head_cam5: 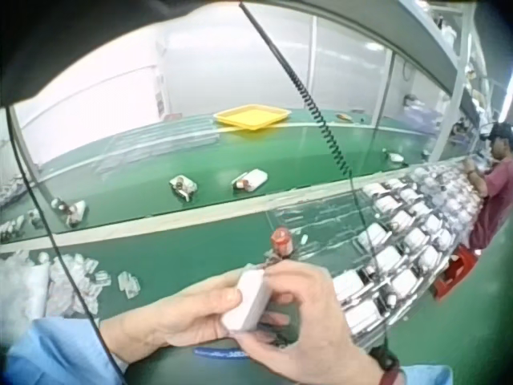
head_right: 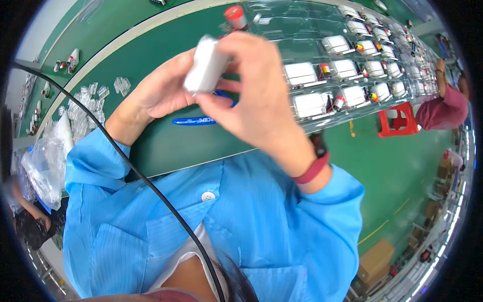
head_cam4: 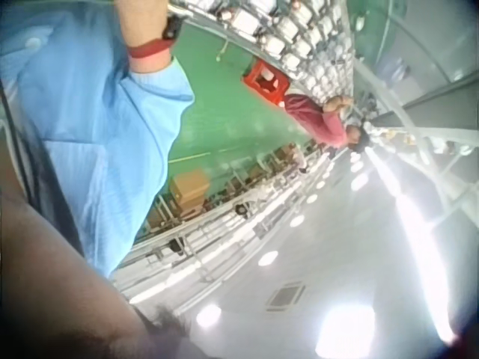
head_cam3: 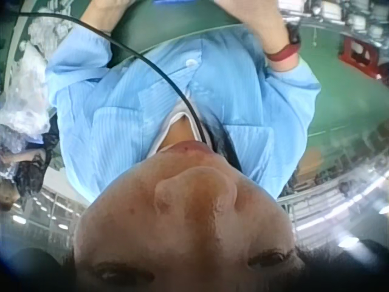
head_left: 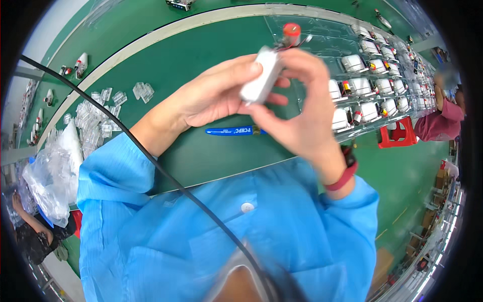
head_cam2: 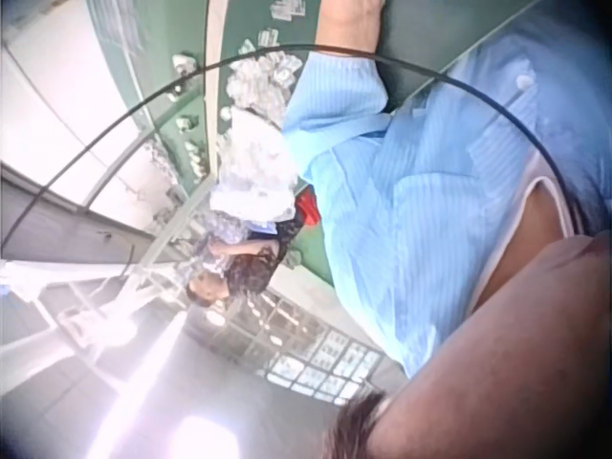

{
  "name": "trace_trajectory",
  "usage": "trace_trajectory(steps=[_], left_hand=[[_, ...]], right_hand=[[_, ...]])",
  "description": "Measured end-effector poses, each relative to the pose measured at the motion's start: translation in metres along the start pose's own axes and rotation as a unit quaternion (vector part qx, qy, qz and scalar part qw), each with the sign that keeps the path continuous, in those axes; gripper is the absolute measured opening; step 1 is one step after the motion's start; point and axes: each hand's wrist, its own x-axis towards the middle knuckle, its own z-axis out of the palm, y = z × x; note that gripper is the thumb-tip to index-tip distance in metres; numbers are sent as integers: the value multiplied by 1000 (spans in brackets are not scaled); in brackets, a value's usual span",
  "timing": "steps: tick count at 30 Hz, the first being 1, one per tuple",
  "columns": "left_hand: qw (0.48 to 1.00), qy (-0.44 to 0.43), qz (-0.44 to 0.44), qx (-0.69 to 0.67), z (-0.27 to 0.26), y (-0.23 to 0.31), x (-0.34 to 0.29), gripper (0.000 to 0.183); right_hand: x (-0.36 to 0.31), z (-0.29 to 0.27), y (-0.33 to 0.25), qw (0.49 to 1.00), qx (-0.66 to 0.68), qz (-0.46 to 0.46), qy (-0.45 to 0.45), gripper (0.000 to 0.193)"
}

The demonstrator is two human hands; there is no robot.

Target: Assembling small electronic components and placing them into a plastic shipping tray.

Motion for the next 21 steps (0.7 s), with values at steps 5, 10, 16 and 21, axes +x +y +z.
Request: trace_trajectory(steps=[5, 10, 16, 21], left_hand=[[938, 131, 55, 315, 0, -2, -15, 56], [651, 197, 242, 692, -18, -6, -18, 55], [942, 159, 30, 294, -11, 0, -22, 40], [991, 97, -36, 90, -20, 4, -23, 22]], right_hand=[[-27, 27, -11, 995, -101, 0, 6, 57], [-35, 17, -2, 992, 4, 112, 57, 41], [-13, 8, 0, 988, -152, -18, -17, 43], [-23, 8, 3, 985, -167, -21, -32, 36]])
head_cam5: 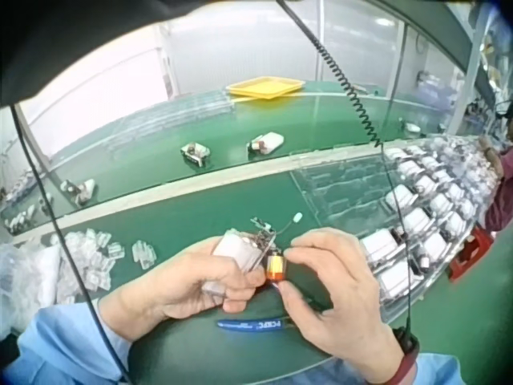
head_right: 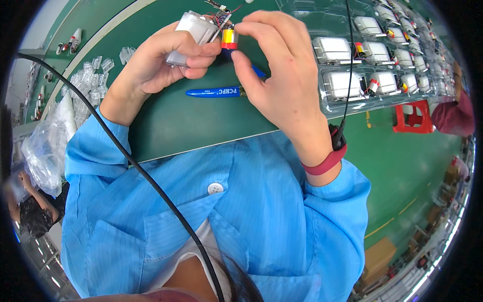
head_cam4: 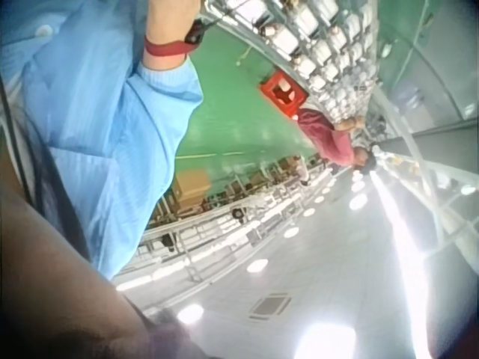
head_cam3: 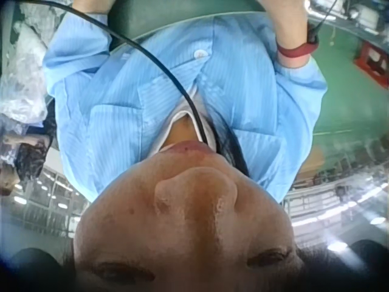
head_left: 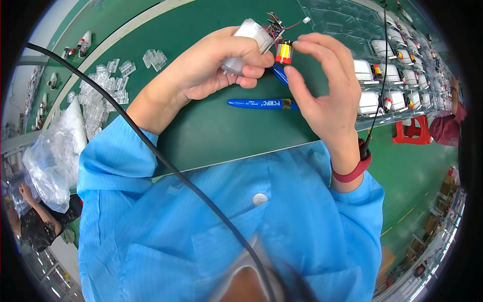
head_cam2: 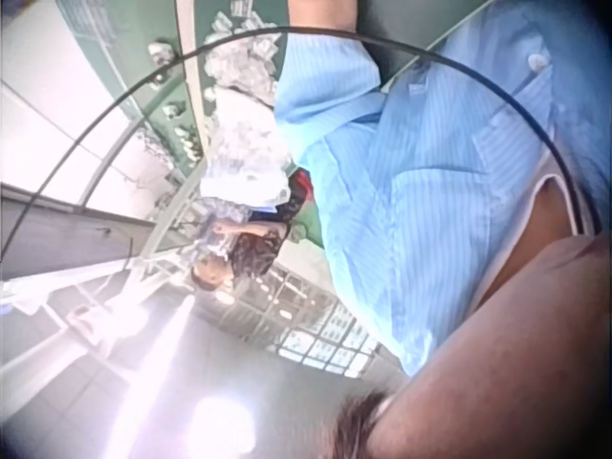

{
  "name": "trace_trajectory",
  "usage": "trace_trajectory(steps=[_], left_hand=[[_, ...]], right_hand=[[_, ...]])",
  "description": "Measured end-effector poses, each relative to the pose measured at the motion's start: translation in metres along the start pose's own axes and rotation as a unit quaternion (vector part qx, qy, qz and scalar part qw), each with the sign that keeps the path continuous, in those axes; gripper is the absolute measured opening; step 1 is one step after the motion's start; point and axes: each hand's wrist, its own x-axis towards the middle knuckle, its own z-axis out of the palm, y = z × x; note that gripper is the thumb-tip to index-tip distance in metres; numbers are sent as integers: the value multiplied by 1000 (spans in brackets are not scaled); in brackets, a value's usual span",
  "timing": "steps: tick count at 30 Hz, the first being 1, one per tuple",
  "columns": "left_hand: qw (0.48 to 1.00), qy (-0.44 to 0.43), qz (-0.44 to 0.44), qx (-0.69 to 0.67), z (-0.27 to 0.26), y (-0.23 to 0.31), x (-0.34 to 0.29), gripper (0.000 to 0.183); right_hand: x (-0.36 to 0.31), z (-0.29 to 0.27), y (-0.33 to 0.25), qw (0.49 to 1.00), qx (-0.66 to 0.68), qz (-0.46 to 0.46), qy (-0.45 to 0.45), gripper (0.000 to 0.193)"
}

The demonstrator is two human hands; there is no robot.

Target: Assembling small electronic components and placing them into a plastic shipping tray.

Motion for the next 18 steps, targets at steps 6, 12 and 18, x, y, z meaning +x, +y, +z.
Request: trace_trajectory(steps=[6, 12, 18], left_hand=[[999, -24, -30, -20, 5, -2, -2, 31], [982, 11, 70, 174, 9, -12, 0, 44], [957, 15, 126, 261, 5, -10, 4, 53]], right_hand=[[16, -4, -1, 988, -105, -108, -17, 37], [4, 7, 1, 962, 236, 132, -28, 17], [7, -2, 16, 637, 647, 412, -71, 29]])
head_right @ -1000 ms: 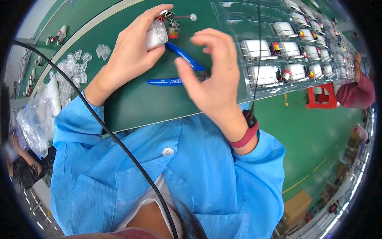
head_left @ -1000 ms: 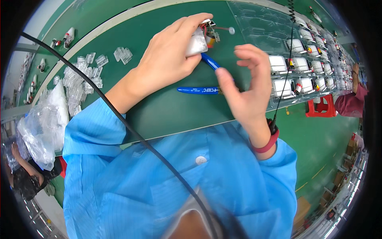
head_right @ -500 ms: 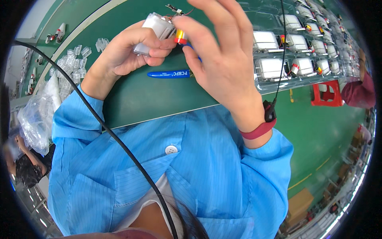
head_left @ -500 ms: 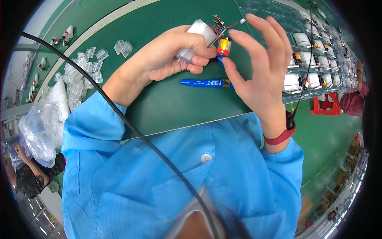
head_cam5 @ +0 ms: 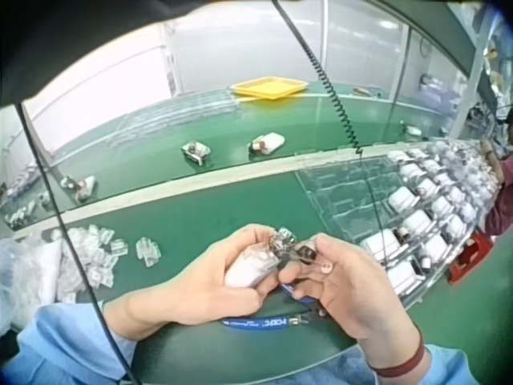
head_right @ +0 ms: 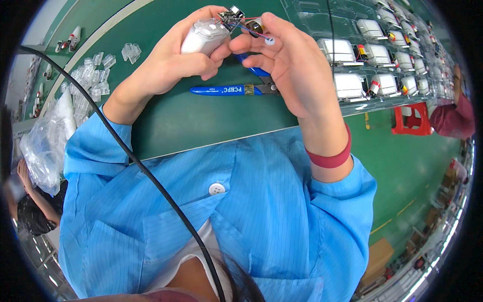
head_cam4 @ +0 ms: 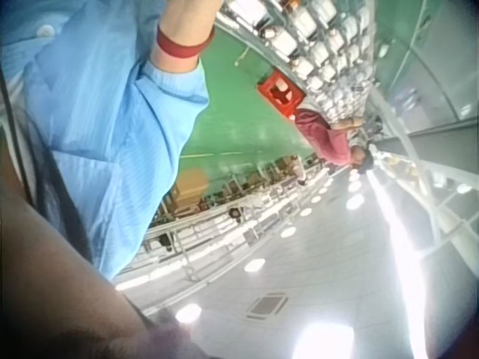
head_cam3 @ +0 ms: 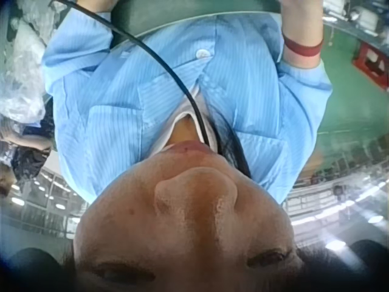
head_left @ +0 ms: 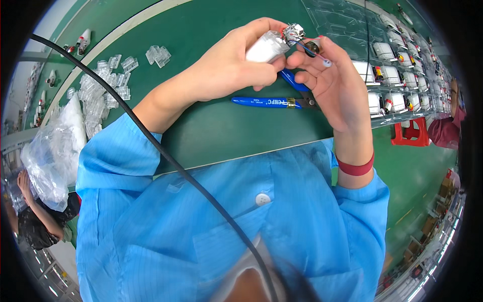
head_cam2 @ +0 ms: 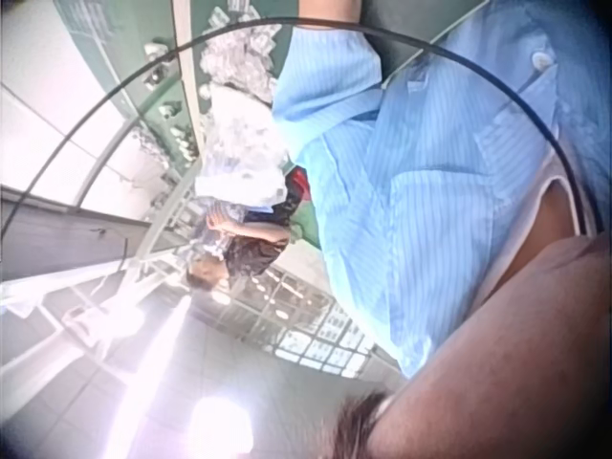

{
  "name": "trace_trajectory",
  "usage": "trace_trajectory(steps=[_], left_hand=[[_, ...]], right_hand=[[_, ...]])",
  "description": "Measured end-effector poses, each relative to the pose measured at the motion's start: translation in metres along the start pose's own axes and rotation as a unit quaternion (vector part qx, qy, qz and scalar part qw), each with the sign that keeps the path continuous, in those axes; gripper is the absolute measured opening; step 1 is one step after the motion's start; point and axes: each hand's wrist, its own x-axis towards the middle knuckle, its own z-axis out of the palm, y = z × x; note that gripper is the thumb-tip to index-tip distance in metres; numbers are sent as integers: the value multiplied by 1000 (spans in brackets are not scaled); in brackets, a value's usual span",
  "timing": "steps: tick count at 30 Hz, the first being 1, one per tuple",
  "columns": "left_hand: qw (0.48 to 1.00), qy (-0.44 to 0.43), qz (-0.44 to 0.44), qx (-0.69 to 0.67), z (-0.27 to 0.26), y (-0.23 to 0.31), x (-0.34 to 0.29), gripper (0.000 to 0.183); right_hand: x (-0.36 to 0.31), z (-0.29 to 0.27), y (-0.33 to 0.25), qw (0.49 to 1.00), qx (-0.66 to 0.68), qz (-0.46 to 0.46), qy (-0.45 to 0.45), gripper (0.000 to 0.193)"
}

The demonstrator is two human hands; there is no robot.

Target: Assembling small electronic components and placing them into a plastic shipping tray.

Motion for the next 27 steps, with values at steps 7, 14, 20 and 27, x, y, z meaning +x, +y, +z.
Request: trace_trajectory(steps=[7, 14, 20, 27], left_hand=[[974, -61, -54, -213, -1, 7, -6, 62], [948, -100, -90, -289, -1, 4, -6, 63], [957, -82, -27, -277, 8, -2, -6, 29], [987, -92, 10, -130, 8, -6, -3, 69]], right_hand=[[-4, 5, 2, 849, -428, -279, 132, 26], [-3, 4, -6, 870, -383, -310, -21, 21], [0, 24, 1, 905, -322, -278, 16, 13], [-11, 47, 0, 528, -670, -510, 110, 13]])
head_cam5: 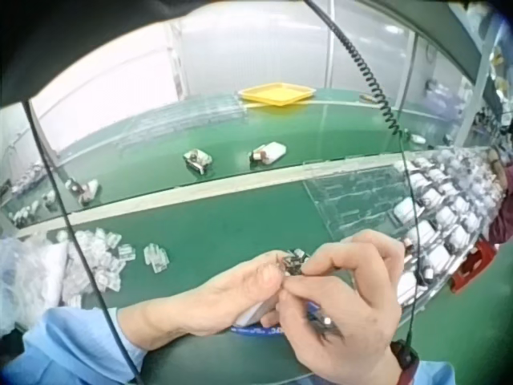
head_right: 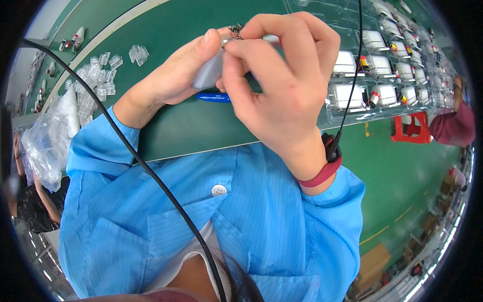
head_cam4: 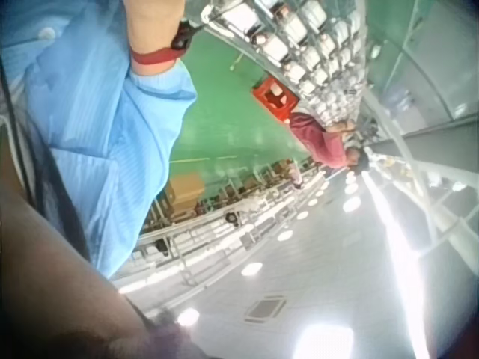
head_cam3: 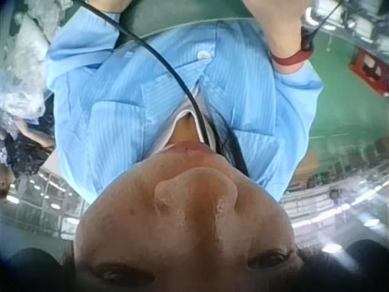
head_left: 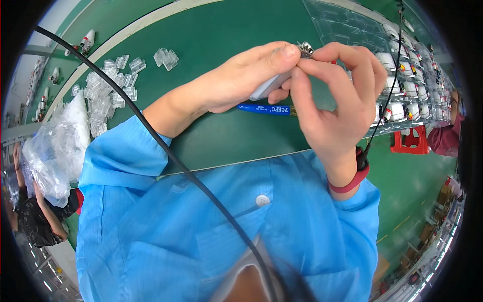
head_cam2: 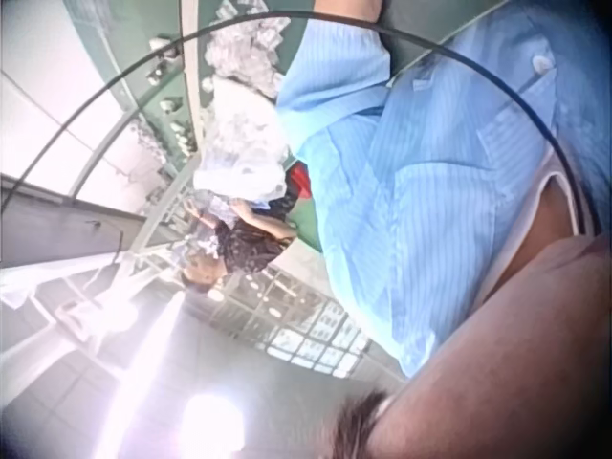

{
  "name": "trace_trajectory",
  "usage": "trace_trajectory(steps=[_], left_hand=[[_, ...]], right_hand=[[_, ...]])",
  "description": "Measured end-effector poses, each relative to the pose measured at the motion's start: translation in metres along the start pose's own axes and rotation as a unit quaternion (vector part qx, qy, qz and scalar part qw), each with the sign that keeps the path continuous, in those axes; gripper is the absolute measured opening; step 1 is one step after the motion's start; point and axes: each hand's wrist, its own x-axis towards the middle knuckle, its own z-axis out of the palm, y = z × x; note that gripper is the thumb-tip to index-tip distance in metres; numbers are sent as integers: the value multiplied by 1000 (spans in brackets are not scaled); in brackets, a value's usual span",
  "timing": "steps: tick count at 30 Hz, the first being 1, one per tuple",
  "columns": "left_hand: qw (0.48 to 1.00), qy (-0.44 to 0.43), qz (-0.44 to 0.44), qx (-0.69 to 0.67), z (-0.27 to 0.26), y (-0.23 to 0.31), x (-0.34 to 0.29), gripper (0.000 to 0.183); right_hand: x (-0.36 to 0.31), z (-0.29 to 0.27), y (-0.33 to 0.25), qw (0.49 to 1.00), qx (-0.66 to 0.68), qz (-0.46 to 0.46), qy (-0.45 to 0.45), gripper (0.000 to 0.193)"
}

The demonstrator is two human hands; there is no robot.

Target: Assembling small electronic components and placing them into a plastic shipping tray.

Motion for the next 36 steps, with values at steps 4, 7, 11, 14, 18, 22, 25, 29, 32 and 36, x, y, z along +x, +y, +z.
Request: trace_trajectory(steps=[4, 7, 11, 14, 18, 22, 25, 29, 32, 36], left_hand=[[997, -41, -22, -61, 1, -3, -2, 69], [996, -62, -43, -49, 0, -1, -4, 71], [997, -60, -42, 19, 0, -3, -4, 74], [996, -87, 15, 22, -4, -4, -2, 61], [984, 18, 65, 166, 0, -1, 0, 59], [980, 28, 59, 189, -1, -4, -1, 57], [983, 15, 44, 177, 1, -2, 1, 54], [991, 2, 35, 127, -1, -7, 0, 49], [987, -20, 8, 156, -3, -2, 1, 46], [985, -15, 22, 169, -4, -4, -1, 42]], right_hand=[[-3, -4, 5, 974, 187, 114, -53, 12], [-5, -10, 9, 944, 270, 146, -124, 11], [-8, -18, 14, 911, 329, 182, -169, 9], [1, -22, 10, 929, 298, 178, -127, 9], [12, -26, 10, 993, 31, -11, -115, 16], [13, -25, 8, 989, -8, -90, -120, 18], [14, -22, 7, 984, -36, -94, -147, 18], [24, -22, 8, 976, -2, -99, -195, 16], [31, -23, 16, 967, 61, -107, -223, 16], [29, -19, 20, 964, 91, -93, -231, 15]])
